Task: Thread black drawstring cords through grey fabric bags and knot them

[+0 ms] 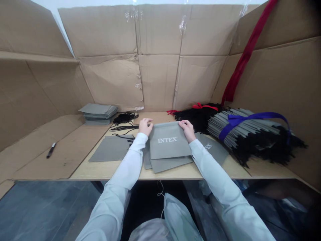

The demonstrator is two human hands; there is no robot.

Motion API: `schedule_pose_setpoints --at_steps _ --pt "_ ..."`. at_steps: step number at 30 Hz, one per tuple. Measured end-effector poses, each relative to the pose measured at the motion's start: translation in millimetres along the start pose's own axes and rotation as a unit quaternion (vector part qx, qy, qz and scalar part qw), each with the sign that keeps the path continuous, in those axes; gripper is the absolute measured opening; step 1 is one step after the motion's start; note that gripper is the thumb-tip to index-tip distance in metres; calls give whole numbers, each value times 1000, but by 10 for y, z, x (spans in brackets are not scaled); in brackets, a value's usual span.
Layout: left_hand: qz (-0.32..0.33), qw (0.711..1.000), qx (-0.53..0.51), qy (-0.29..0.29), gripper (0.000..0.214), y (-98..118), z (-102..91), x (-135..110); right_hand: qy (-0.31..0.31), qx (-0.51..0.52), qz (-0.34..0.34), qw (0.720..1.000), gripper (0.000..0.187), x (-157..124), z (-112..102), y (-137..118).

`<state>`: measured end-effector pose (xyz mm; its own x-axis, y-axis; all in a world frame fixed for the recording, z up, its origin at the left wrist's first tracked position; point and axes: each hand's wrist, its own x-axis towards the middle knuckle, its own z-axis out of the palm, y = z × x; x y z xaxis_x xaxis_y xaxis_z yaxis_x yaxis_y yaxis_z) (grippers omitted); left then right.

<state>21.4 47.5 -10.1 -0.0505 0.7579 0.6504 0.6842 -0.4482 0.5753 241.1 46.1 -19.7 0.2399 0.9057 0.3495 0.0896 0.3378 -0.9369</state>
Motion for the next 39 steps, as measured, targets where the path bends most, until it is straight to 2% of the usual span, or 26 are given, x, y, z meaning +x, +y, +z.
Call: schedule_pose_setpoints --at_steps 1,3,5,7,11,15,17,19,22,24,26,29,35,39 --pt "-46 998 -36 -5 16 -99 -37 33 17 -3 8 1000 37 47 -59 20" --pt "-109 984 -131 -52 18 -264 -96 71 48 -2 25 999 38 125 -157 68" --pt "-162 953 -229 -112 27 -354 -127 73 61 12 40 997 38 176 -218 110" --pt "-197 919 -311 -142 35 -367 -128 49 66 31 58 996 38 200 -245 134" --pt "-241 868 -415 -128 38 -274 -88 -11 65 45 98 992 34 194 -255 142" --pt "-257 843 -459 -114 33 -218 -74 -31 54 46 146 987 32 191 -262 158" --pt "-253 849 -450 -115 32 -230 -79 -24 52 49 153 986 32 199 -268 176" --pt "-233 883 -391 -116 32 -258 -86 -14 50 42 148 987 32 210 -273 195" --pt "-139 966 -182 -119 25 -292 -98 -8 53 10 119 991 33 225 -276 225" --pt "-61 987 -35 -145 16 -292 -106 -18 55 -11 90 994 32 233 -278 245" --pt "-9 980 45 -192 13 -274 -115 -36 55 -25 70 996 32 244 -284 264" --pt "10 968 58 -243 15 -231 -131 -62 62 -37 61 996 32 266 -306 289" --pt "-75 957 -31 -279 21 -153 -125 -66 62 -22 85 994 24 302 -354 310" --pt "-116 953 -56 -273 18 -136 -90 -57 57 -10 102 993 20 306 -349 307"
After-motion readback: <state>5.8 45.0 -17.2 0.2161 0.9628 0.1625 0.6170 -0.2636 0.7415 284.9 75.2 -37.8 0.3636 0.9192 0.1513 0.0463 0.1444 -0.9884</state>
